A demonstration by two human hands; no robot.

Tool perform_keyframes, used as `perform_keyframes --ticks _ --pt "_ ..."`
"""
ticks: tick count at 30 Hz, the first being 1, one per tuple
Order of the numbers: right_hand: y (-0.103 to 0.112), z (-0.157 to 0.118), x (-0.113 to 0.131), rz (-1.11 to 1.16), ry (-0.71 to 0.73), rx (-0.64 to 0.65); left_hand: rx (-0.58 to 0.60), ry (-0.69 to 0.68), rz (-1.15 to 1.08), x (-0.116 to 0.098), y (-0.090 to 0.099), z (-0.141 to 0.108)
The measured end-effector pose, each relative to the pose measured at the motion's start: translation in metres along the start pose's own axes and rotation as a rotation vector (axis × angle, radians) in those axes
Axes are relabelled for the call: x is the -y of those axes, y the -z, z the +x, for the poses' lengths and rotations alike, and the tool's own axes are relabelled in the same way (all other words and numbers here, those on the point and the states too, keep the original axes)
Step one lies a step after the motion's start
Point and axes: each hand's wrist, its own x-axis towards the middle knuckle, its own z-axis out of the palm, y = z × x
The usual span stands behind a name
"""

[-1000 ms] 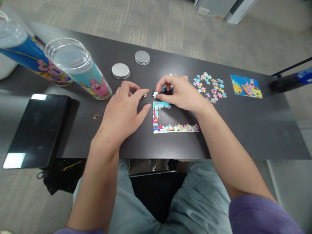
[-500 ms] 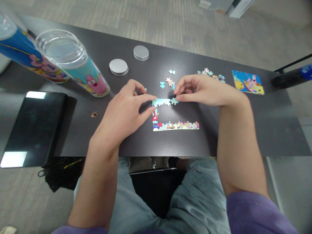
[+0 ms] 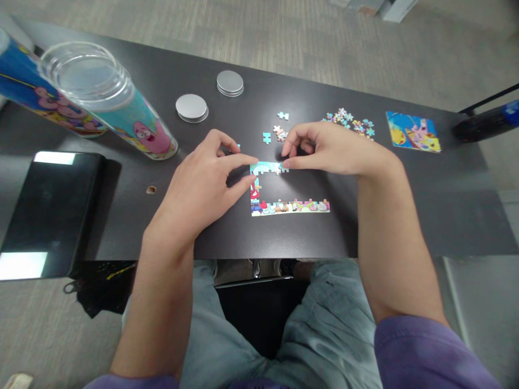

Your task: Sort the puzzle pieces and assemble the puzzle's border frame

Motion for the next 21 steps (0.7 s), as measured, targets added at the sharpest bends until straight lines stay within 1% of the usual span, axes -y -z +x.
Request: perform_keyframes --ticks 4,13,21 --pt "-0.0007 0.0005 0.0005 -0.017 -0.019 0.025 -0.001 0.016 -0.006 0.0017 -0.0011 -0.0001" --pt "0.0004 -0.0003 0.0003 -0.091 -0.030 0.035 0.001 0.011 -0.002 -0.0001 0.0006 0.0000" --pt "-0.0016 0.0008 -0.0035 -0.067 -0.058 -0.017 0.024 0.031 0.016 -0.0036 0.0026 0.0004"
